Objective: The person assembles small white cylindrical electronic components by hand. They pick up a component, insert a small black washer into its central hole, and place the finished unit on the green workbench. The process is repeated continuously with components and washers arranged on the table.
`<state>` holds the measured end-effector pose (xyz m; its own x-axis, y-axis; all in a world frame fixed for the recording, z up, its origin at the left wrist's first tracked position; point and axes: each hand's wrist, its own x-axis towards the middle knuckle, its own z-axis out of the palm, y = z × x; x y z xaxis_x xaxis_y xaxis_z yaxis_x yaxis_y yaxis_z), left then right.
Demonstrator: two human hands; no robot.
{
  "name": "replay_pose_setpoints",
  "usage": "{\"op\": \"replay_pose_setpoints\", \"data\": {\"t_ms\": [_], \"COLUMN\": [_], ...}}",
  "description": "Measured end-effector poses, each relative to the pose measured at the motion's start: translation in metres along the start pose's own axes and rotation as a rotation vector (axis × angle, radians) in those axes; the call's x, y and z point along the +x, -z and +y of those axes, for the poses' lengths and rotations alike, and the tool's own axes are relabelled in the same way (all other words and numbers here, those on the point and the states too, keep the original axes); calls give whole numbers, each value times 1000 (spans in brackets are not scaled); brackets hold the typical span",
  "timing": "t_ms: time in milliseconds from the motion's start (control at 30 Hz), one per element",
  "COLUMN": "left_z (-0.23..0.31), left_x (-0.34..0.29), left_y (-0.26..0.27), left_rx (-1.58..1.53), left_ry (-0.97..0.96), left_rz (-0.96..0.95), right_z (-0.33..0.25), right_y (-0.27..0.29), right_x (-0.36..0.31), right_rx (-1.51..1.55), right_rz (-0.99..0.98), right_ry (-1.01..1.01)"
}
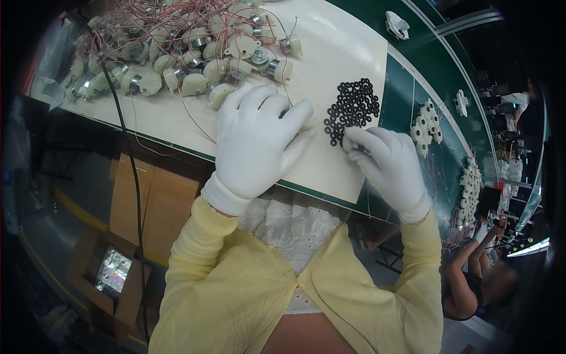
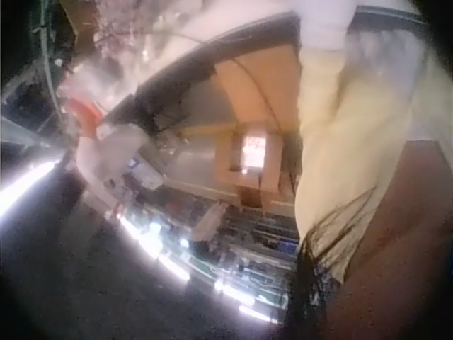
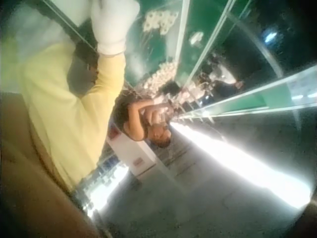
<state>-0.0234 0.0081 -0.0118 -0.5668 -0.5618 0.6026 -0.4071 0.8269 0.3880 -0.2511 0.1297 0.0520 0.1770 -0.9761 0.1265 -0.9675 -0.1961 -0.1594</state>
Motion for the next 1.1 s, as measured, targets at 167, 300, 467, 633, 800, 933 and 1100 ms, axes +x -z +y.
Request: {"op": "replay_pose_setpoints", "data": {"t_ms": [167, 300, 467, 633, 800, 933, 1100], "left_z": [-1, -1, 0, 2, 2, 1, 2], "left_x": [1, -1, 1, 2, 2, 2, 4], "left_y": [0, 0, 2, 0, 0, 1, 2], "left_rx": [8, -16, -26, -3, -5, -26, -22], "left_ry": [-11, 8, 8, 25, 19, 2, -8], "left_rz": [10, -6, -18, -13, -4, -19, -37], "right_z": [-5, -9, -7, -1, 1, 1, 17], "right_y": [5, 22, 25, 25, 19, 19, 12], "right_x": [7, 4, -1, 6, 6, 1, -26], "right_rx": [-114, -146, -216, -177, -247, -259, -472], "right_rz": [-10, -172, -213, -221, -234, -169, 45], "right_ry": [44, 42, 99, 143, 158, 165, 159]}}
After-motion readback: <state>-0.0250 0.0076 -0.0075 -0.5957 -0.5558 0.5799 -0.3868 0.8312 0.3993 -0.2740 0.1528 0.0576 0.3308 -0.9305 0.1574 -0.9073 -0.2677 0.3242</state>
